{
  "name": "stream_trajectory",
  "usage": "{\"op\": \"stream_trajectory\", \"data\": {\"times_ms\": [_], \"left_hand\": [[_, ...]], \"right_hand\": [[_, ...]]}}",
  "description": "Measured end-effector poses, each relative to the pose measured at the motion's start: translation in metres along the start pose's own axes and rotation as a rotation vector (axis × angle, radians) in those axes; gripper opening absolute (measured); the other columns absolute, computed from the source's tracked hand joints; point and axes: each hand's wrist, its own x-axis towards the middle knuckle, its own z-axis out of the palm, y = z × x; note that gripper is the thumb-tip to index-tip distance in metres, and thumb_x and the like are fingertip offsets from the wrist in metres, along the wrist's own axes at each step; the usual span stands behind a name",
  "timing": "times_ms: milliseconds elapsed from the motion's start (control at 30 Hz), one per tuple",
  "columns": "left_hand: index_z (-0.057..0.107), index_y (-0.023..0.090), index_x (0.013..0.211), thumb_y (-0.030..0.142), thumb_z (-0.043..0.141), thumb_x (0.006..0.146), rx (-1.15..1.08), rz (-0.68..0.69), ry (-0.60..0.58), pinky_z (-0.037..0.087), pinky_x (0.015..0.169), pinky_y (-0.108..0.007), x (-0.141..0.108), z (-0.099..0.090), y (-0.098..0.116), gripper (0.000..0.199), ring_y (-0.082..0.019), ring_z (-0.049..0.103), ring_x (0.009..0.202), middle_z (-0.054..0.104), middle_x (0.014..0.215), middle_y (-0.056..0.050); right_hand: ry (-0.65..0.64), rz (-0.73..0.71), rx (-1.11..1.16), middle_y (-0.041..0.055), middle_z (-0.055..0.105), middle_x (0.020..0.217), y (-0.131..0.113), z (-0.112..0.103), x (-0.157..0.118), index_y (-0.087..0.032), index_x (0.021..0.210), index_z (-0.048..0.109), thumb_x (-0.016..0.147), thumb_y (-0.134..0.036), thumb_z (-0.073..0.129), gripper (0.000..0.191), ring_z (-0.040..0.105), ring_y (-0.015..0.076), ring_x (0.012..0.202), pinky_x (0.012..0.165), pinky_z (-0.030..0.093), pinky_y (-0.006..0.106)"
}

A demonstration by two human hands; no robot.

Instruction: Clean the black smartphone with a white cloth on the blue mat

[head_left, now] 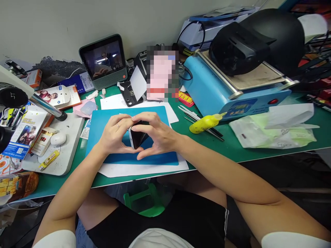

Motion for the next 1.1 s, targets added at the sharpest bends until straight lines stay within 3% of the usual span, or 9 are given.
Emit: {"op": "stream_trajectory", "data": {"times_ms": [133, 233, 333, 533, 733, 1000, 1100], "left_hand": [[0.062, 0.024, 0.133, 0.083, 0.080, 0.070, 0.054, 0.006, -0.014, 0.058, 0.095, -0.054, -0.0001, 0.0003, 0.0005, 0.088, -0.037, 0.069, 0.112, 0.077, 0.114, -0.014], [0.065, 0.025, 0.129, 0.085, 0.079, 0.069, 0.032, -0.011, -0.044, 0.057, 0.097, -0.056, 0.0009, 0.0001, 0.0005, 0.087, -0.037, 0.069, 0.113, 0.077, 0.113, -0.014], [0.064, 0.024, 0.132, 0.083, 0.079, 0.071, -0.018, 0.047, 0.005, 0.058, 0.097, -0.054, 0.0024, 0.0003, 0.0005, 0.086, -0.037, 0.069, 0.115, 0.076, 0.114, -0.014], [0.064, 0.027, 0.128, 0.084, 0.076, 0.073, 0.026, 0.040, -0.005, 0.059, 0.093, -0.053, 0.0028, 0.0006, 0.0014, 0.080, -0.036, 0.073, 0.111, 0.077, 0.112, -0.012], [0.066, 0.027, 0.124, 0.085, 0.074, 0.074, -0.012, 0.004, -0.029, 0.058, 0.094, -0.053, 0.0026, -0.0003, 0.0017, 0.077, -0.035, 0.073, 0.113, 0.077, 0.113, -0.011], [0.067, 0.027, 0.123, 0.088, 0.072, 0.074, 0.048, -0.017, -0.031, 0.060, 0.093, -0.052, 0.0018, 0.0007, -0.0004, 0.078, -0.034, 0.074, 0.111, 0.078, 0.112, -0.010], [0.066, 0.025, 0.125, 0.086, 0.072, 0.077, 0.059, 0.034, 0.002, 0.061, 0.092, -0.051, 0.0034, 0.0000, -0.0002, 0.078, -0.034, 0.074, 0.110, 0.078, 0.111, -0.011]], "right_hand": [[0.016, -0.014, 0.015, 0.0138, 0.048, 0.153, -0.0021, 0.0007, 0.0010, -0.036, 0.154, 0.036, 0.080, -0.076, 0.079, 0.094, 0.050, 0.0406, 0.141, 0.116, 0.044, 0.065], [-0.040, 0.044, 0.014, 0.0137, 0.048, 0.153, -0.0023, 0.0018, 0.0007, -0.036, 0.149, 0.040, 0.079, -0.078, 0.078, 0.090, 0.050, 0.0417, 0.141, 0.116, 0.042, 0.067], [-0.071, 0.083, 0.024, 0.0133, 0.048, 0.154, -0.0020, 0.0023, -0.0003, -0.035, 0.146, 0.044, 0.078, -0.080, 0.078, 0.088, 0.048, 0.0420, 0.142, 0.117, 0.041, 0.068], [-0.054, 0.064, 0.037, 0.0118, 0.046, 0.156, -0.0014, 0.0021, -0.0007, -0.038, 0.148, 0.038, 0.078, -0.076, 0.082, 0.090, 0.047, 0.0415, 0.143, 0.118, 0.040, 0.067], [0.058, -0.031, 0.016, 0.0138, 0.049, 0.149, -0.0041, 0.0014, 0.0033, -0.036, 0.147, 0.029, 0.083, -0.072, 0.080, 0.089, 0.051, 0.0380, 0.141, 0.113, 0.047, 0.064], [0.011, 0.012, 0.002, 0.0136, 0.048, 0.152, -0.0001, 0.0031, 0.0012, -0.036, 0.142, 0.033, 0.080, -0.078, 0.079, 0.087, 0.051, 0.0401, 0.141, 0.111, 0.047, 0.068], [0.029, -0.002, 0.002, 0.0139, 0.050, 0.150, 0.0008, 0.0038, 0.0006, -0.036, 0.141, 0.032, 0.080, -0.077, 0.079, 0.087, 0.053, 0.0394, 0.139, 0.110, 0.048, 0.066]]}}
